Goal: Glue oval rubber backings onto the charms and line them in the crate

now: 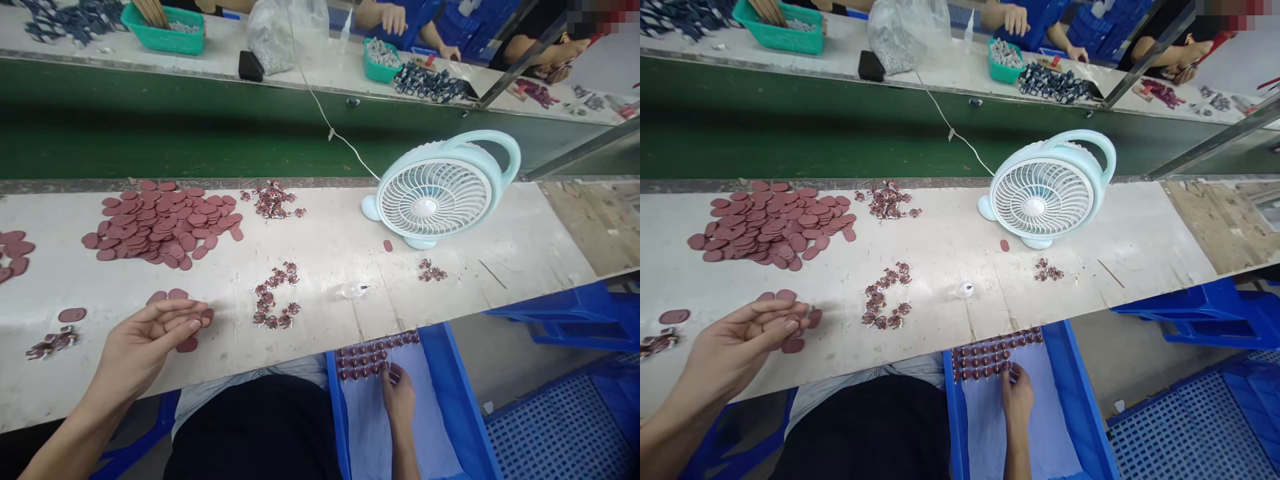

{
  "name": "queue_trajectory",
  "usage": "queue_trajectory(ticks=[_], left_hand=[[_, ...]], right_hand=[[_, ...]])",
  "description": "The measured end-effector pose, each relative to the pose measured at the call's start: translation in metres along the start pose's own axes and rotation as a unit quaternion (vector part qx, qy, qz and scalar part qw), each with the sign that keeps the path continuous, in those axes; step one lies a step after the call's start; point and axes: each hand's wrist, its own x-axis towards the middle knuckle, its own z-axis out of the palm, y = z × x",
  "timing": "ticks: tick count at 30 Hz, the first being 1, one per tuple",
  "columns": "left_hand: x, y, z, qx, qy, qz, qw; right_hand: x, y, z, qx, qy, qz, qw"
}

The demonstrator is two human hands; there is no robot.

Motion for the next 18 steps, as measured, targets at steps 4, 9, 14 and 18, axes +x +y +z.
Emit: queue_trajectory(ticks=[4,9,14,18], left_hand=[[-0.002,-0.015,0.009,-0.101,0.005,-0.050,0.994],[-0.026,-0.023,0.048,-0.156,-0.130,-0.116,0.972],[-0.038,-0.022,0.082,-0.223,-0.228,-0.116,0.941],[-0.040,-0.028,0.087,-0.264,-0.230,-0.098,0.932]], right_hand=[[-0.020,-0.042,-0.030,0.052,0.077,-0.020,0.995],[-0.081,-0.155,-0.048,0.180,0.056,-0.237,0.953],[-0.129,-0.268,-0.042,0.173,-0.132,-0.639,0.738],[-0.126,-0.293,-0.030,0.139,-0.146,-0.717,0.668]])
